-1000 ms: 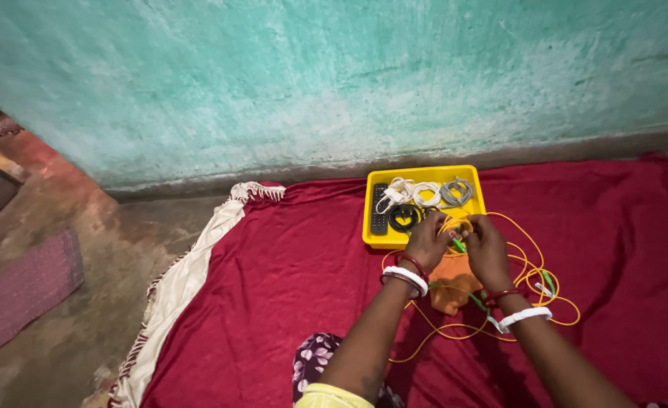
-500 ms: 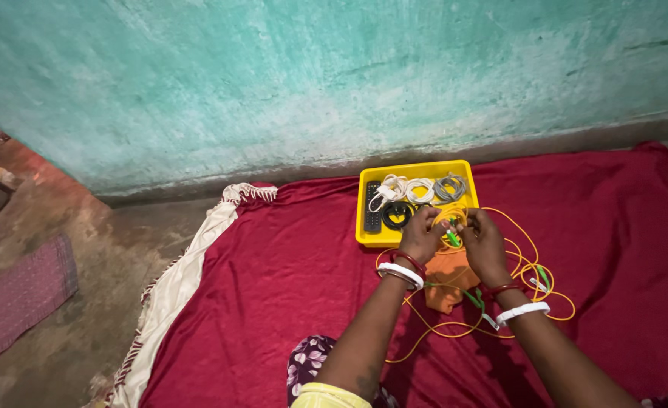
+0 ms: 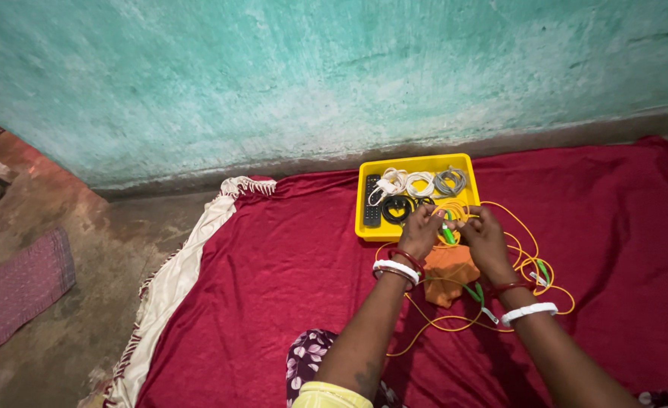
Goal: The person picks up and organizes various cables and wires, winding some of them together and placing them into a yellow tray.
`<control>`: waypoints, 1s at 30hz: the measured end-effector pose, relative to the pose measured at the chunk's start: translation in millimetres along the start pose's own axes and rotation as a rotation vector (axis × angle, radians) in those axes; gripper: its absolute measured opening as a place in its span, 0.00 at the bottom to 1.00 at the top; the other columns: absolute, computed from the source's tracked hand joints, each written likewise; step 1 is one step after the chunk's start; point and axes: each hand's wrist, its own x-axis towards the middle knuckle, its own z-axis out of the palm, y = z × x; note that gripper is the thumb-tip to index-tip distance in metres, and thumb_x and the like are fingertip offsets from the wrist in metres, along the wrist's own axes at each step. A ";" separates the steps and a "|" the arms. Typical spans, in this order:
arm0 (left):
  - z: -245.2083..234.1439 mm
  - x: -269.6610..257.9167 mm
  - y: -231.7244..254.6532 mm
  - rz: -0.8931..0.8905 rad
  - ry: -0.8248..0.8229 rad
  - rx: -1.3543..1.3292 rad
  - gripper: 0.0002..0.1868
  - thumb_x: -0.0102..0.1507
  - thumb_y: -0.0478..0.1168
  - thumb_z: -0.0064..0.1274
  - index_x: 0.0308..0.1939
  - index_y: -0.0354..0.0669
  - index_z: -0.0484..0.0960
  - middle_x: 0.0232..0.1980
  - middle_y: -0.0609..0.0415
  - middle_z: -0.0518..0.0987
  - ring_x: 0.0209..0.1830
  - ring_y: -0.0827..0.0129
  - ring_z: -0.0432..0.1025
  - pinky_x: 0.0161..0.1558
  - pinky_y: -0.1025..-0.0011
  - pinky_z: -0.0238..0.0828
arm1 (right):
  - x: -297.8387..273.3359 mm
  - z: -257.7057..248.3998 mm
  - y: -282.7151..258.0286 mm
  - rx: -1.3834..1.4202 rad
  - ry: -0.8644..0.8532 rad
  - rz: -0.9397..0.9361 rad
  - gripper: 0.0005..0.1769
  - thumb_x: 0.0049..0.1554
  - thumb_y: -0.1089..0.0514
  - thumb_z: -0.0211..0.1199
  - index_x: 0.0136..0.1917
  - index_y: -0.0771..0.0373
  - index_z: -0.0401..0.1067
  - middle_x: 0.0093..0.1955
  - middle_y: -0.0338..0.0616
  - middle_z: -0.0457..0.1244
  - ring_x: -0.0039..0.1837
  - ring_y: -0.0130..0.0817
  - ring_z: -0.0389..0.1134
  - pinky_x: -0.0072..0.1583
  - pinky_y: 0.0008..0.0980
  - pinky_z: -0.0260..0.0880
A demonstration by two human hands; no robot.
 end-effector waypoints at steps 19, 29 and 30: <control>7.9 -9.0 -7.6 -0.117 0.401 0.175 0.14 0.64 0.44 0.58 0.42 0.35 0.80 0.35 0.47 0.82 0.25 0.67 0.76 0.29 0.66 0.74 | -43.0 24.7 -57.9 -0.397 -0.112 -0.060 0.12 0.56 0.58 0.67 0.50 0.67 0.73 0.40 0.39 0.68 0.43 0.25 0.68 0.47 0.28 0.69; 8.8 -18.6 10.4 -0.023 0.362 0.362 0.15 0.62 0.46 0.63 0.40 0.36 0.83 0.32 0.46 0.82 0.29 0.64 0.75 0.35 0.66 0.72 | -20.2 16.6 -47.3 -0.501 -0.237 0.110 0.10 0.57 0.58 0.62 0.47 0.67 0.76 0.38 0.40 0.71 0.38 0.29 0.70 0.43 0.30 0.72; 9.1 -22.0 14.6 -0.043 0.335 0.354 0.15 0.62 0.47 0.63 0.40 0.36 0.83 0.31 0.45 0.82 0.29 0.63 0.75 0.35 0.65 0.71 | -19.0 14.9 -43.8 -0.502 -0.246 0.116 0.10 0.57 0.57 0.62 0.47 0.67 0.77 0.39 0.40 0.71 0.38 0.29 0.71 0.43 0.29 0.72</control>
